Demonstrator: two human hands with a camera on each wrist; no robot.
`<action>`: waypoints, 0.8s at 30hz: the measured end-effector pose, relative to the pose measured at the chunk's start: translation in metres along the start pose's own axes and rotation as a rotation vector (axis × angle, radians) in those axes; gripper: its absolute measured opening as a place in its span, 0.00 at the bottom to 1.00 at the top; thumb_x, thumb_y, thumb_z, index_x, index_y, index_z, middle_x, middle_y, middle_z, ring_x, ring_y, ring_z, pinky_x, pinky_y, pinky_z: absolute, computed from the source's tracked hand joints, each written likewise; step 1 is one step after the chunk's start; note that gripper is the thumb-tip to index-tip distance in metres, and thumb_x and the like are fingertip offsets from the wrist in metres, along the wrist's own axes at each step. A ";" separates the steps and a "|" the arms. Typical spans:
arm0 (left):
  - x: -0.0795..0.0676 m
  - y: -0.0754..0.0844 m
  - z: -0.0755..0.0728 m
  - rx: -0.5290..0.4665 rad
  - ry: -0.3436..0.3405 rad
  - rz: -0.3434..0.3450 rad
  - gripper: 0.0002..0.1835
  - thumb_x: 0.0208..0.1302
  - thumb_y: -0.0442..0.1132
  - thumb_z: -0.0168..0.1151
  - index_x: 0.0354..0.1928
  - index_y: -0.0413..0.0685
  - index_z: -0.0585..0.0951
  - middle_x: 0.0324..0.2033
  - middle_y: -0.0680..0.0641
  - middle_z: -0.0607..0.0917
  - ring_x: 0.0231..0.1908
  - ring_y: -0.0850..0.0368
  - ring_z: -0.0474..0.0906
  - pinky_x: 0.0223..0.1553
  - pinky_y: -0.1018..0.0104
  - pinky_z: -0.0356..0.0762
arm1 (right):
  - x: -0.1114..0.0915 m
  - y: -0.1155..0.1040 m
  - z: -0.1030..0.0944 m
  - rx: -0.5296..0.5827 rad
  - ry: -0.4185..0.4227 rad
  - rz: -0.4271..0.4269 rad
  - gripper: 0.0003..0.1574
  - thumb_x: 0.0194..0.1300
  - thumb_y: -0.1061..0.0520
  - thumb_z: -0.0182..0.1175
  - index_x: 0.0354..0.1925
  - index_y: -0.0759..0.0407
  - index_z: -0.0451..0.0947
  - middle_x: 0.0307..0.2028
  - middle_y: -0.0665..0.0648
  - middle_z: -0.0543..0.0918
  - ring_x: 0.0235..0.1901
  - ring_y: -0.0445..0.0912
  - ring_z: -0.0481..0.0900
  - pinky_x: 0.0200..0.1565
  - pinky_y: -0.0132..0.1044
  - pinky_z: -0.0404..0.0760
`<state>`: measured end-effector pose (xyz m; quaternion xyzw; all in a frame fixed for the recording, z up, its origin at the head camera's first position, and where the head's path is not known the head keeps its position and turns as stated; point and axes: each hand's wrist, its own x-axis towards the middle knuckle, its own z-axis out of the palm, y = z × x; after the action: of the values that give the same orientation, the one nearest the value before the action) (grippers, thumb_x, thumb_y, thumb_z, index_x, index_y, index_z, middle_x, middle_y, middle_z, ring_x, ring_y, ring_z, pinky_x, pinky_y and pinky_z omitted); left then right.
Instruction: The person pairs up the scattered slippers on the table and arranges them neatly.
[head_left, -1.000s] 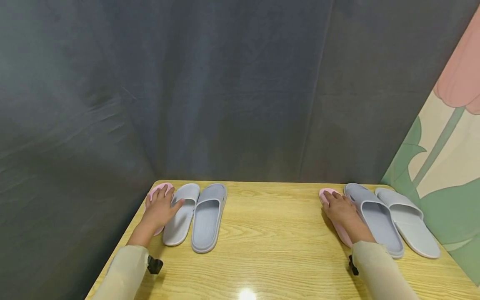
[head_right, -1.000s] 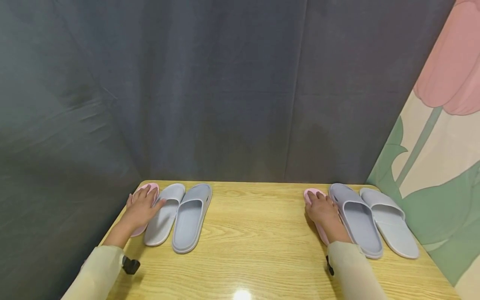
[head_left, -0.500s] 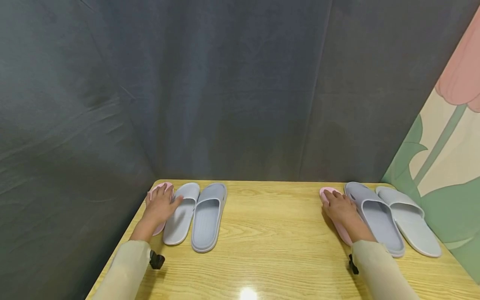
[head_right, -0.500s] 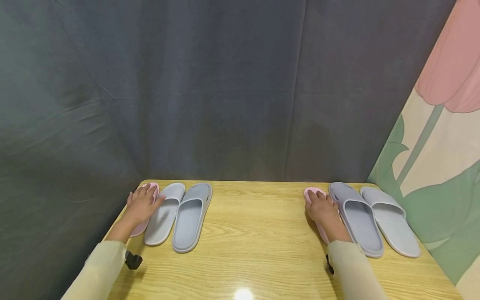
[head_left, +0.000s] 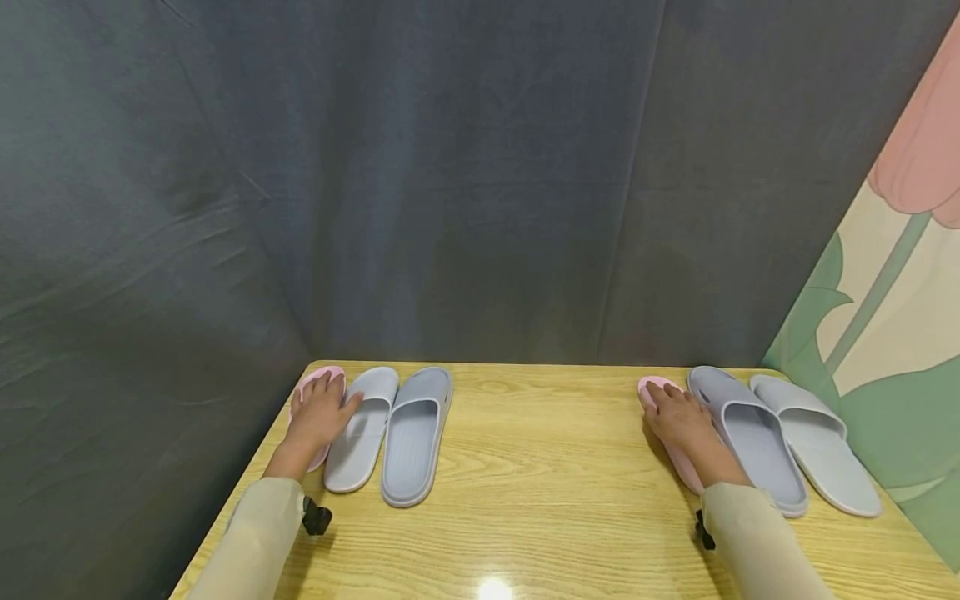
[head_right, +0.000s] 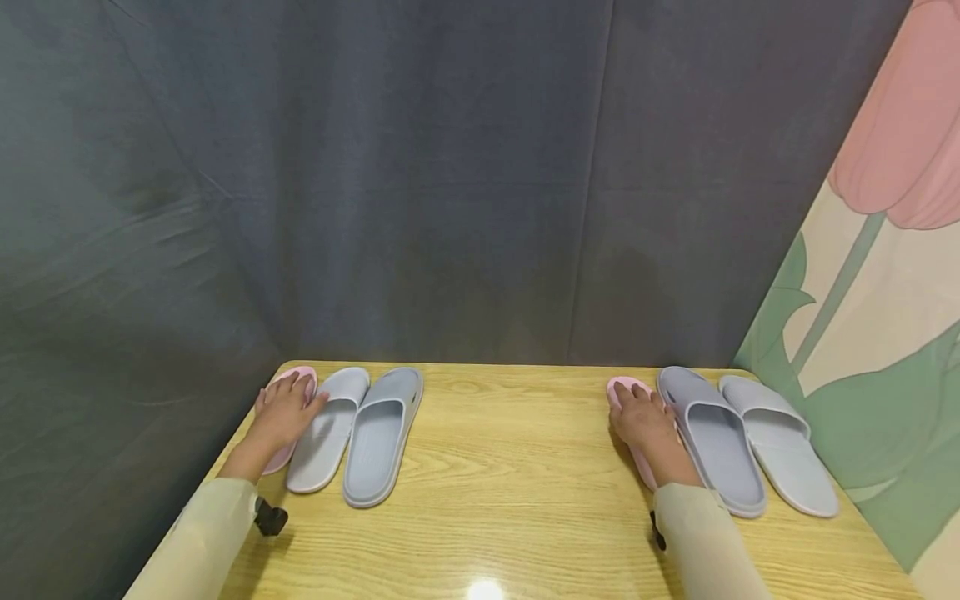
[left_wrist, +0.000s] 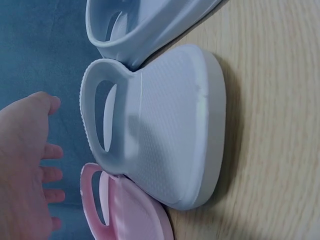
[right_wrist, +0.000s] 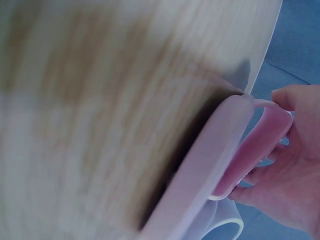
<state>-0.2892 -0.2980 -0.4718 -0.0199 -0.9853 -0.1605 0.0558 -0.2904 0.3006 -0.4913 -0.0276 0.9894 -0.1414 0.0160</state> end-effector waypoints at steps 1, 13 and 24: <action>0.000 -0.001 0.000 -0.006 -0.001 -0.004 0.39 0.77 0.60 0.44 0.75 0.35 0.60 0.74 0.28 0.56 0.73 0.26 0.47 0.69 0.26 0.37 | 0.000 0.000 0.000 0.002 -0.002 0.001 0.35 0.76 0.51 0.44 0.75 0.65 0.57 0.70 0.79 0.59 0.67 0.81 0.53 0.62 0.78 0.54; 0.003 -0.012 0.006 -0.065 -0.002 -0.050 0.39 0.77 0.58 0.44 0.74 0.31 0.59 0.73 0.25 0.54 0.73 0.24 0.45 0.68 0.25 0.39 | 0.000 0.000 -0.005 0.012 -0.030 -0.004 0.36 0.76 0.51 0.45 0.75 0.66 0.56 0.71 0.80 0.58 0.67 0.82 0.52 0.61 0.79 0.55; 0.013 -0.021 0.009 -0.112 0.010 -0.074 0.40 0.77 0.59 0.43 0.74 0.31 0.59 0.74 0.24 0.52 0.74 0.25 0.43 0.68 0.27 0.38 | 0.000 -0.001 -0.005 0.005 -0.023 -0.003 0.36 0.76 0.51 0.46 0.75 0.66 0.57 0.70 0.81 0.58 0.67 0.82 0.53 0.61 0.79 0.55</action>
<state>-0.3046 -0.3152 -0.4851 0.0142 -0.9745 -0.2173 0.0535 -0.2902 0.3010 -0.4864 -0.0305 0.9888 -0.1436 0.0273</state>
